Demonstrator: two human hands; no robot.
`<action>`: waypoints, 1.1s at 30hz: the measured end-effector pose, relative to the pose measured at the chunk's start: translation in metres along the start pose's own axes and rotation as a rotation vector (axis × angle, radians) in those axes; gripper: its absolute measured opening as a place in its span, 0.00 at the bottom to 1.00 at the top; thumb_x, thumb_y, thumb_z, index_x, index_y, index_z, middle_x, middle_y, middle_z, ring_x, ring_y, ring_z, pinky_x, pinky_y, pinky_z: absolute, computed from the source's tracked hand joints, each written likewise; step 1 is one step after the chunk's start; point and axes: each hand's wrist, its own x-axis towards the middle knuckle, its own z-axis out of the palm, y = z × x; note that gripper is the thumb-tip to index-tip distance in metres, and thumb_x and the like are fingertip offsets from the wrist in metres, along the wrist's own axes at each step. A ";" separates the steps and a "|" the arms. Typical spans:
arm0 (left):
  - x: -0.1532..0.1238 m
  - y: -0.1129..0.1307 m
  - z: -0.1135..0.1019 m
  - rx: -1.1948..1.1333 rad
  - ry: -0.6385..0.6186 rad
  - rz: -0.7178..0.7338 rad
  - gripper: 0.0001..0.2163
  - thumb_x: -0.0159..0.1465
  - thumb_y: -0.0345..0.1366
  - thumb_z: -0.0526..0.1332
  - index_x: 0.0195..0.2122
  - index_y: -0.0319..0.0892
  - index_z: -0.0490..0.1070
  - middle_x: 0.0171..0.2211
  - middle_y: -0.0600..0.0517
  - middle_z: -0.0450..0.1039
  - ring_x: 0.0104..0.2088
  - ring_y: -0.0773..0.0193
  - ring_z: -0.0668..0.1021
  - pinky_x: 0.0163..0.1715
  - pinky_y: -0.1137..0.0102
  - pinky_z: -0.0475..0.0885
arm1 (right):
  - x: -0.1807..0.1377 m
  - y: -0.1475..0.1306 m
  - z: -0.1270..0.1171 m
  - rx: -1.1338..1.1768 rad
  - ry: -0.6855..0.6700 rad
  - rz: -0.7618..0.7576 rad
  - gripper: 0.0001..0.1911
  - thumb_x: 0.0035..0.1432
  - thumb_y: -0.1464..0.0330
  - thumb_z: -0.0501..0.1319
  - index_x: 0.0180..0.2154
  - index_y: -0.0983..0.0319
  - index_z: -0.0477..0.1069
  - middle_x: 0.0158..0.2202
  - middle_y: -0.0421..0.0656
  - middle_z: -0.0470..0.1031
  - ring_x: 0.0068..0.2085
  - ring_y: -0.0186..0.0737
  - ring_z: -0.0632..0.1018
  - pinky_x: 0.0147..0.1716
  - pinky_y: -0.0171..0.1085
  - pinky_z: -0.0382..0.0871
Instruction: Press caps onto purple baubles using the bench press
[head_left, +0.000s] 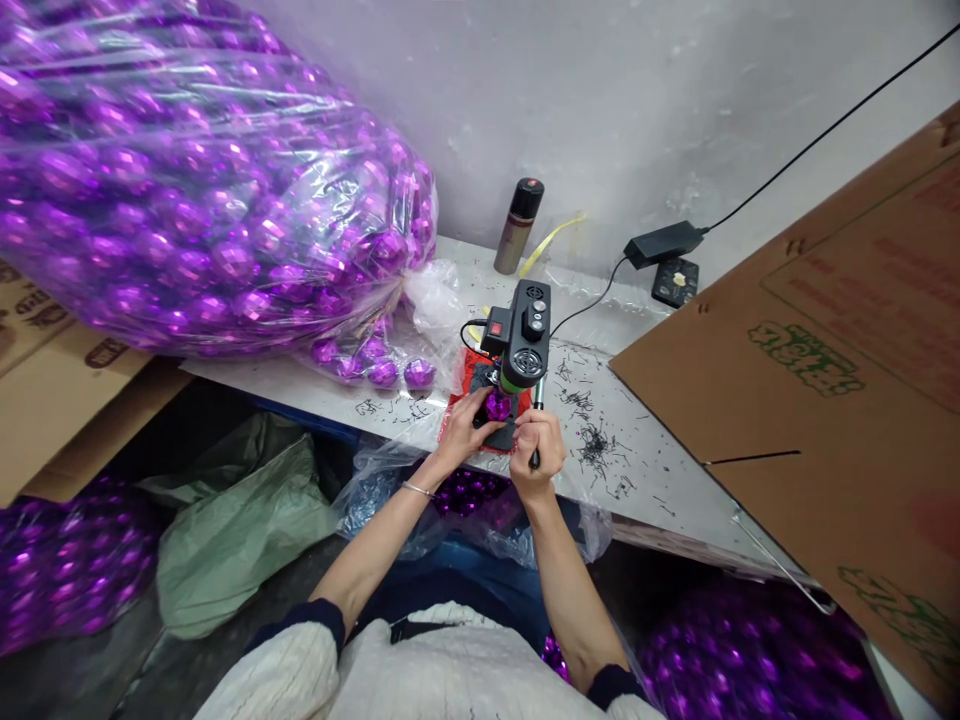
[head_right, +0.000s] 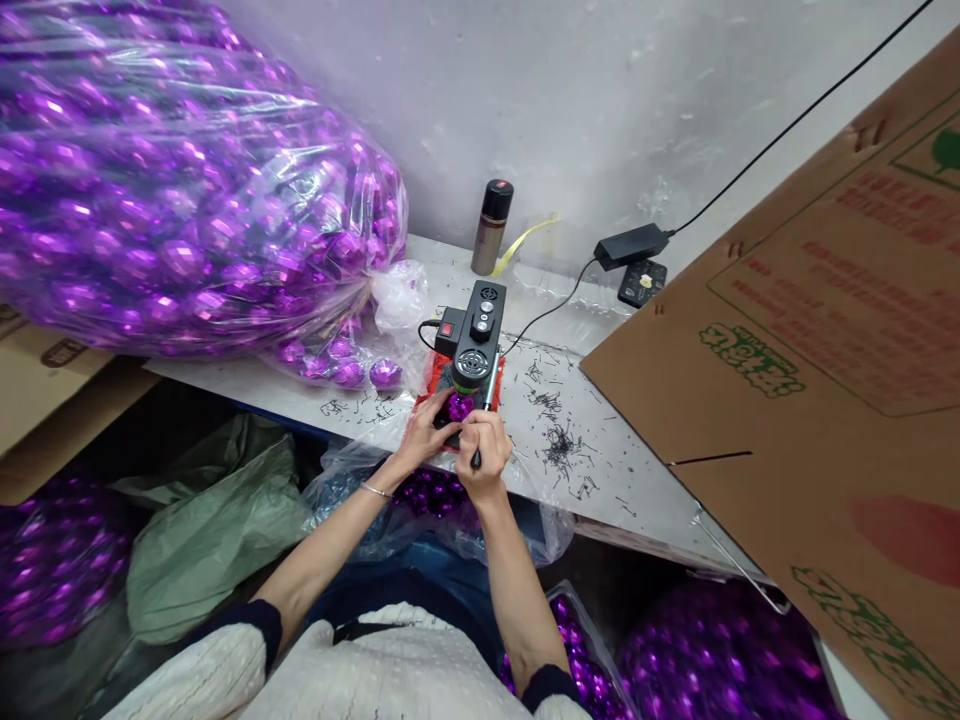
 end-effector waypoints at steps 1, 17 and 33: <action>0.000 0.000 0.000 -0.001 -0.001 -0.003 0.26 0.64 0.44 0.66 0.62 0.43 0.65 0.59 0.40 0.71 0.60 0.50 0.73 0.61 0.53 0.65 | -0.002 0.002 0.001 -0.001 0.005 0.001 0.12 0.65 0.76 0.50 0.30 0.58 0.63 0.29 0.40 0.69 0.32 0.35 0.73 0.32 0.36 0.68; 0.002 0.002 0.000 -0.011 0.019 0.022 0.26 0.63 0.44 0.66 0.60 0.42 0.67 0.57 0.40 0.73 0.58 0.50 0.74 0.59 0.53 0.67 | -0.018 0.019 0.013 0.062 0.089 -0.023 0.11 0.66 0.72 0.50 0.30 0.58 0.62 0.29 0.39 0.67 0.30 0.35 0.70 0.33 0.39 0.65; 0.005 0.003 0.000 -0.056 0.041 -0.001 0.27 0.61 0.42 0.68 0.60 0.43 0.67 0.57 0.40 0.72 0.58 0.50 0.74 0.60 0.53 0.67 | 0.011 -0.003 0.009 0.037 0.150 0.095 0.14 0.67 0.72 0.49 0.27 0.58 0.62 0.27 0.39 0.67 0.30 0.35 0.71 0.32 0.38 0.65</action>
